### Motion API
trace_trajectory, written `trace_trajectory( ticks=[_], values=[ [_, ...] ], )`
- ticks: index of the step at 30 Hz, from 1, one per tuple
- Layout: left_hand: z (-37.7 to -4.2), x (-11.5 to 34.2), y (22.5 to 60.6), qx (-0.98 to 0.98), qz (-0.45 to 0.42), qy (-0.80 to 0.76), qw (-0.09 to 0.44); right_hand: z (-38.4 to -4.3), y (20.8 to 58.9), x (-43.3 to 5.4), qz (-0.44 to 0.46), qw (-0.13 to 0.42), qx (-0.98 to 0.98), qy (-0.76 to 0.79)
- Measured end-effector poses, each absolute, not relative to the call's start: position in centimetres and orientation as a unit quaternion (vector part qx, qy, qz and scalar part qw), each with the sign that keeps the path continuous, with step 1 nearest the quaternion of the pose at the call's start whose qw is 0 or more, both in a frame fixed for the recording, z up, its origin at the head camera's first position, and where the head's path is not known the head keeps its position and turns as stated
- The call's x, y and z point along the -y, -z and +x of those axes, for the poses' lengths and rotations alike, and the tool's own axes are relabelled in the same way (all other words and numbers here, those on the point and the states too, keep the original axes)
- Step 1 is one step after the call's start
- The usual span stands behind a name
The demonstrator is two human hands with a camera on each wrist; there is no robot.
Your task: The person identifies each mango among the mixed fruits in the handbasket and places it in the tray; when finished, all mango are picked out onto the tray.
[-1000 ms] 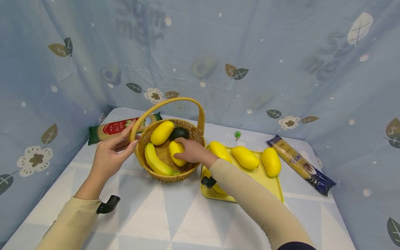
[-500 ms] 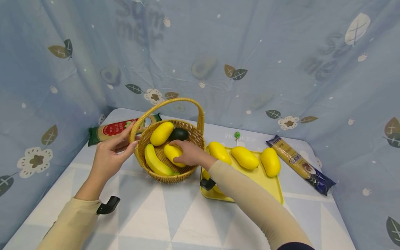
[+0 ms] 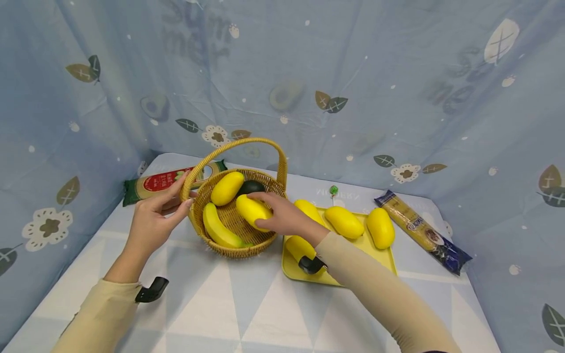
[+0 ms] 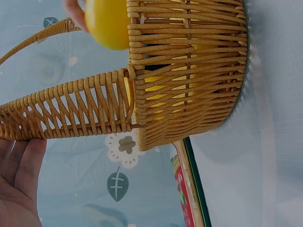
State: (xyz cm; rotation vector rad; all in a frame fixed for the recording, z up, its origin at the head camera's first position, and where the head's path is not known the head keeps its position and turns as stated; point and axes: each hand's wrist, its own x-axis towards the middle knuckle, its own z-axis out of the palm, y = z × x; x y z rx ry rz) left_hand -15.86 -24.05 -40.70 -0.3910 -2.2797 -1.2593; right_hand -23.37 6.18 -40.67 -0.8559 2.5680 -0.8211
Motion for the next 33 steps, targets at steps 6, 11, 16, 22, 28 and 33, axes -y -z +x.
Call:
trace_trajectory(
  ticks=[6, 11, 16, 22, 28, 33],
  values=[
    [-15.9, 24.1, 40.7, 0.835, -0.149, 0.463, 0.255, -22.5, 39.8, -8.2, -0.295, 0.131, -0.891, 0.318],
    [-16.0, 24.0, 40.8, 0.837, -0.15, 0.461, 0.253, -21.2, 39.1, -10.6, -0.285, 0.109, -0.895, 0.325],
    [-16.0, 23.9, 40.7, 0.84, -0.147, 0.457, 0.254, -20.0, 39.1, -13.6, -0.264, 0.102, -0.902, 0.326],
    [-16.0, 23.9, 40.8, 0.84, -0.147, 0.455, 0.255, -18.5, 39.5, -17.5, -0.239, 0.086, -0.915, 0.314],
    [-15.9, 23.9, 40.7, 0.845, -0.14, 0.449, 0.254, -17.2, 40.2, -20.6, -0.219, 0.069, -0.921, 0.314],
    [-15.8, 23.9, 40.6, 0.843, -0.137, 0.455, 0.252, -15.9, 41.0, -22.7, -0.2, 0.062, -0.927, 0.31]
  ],
)
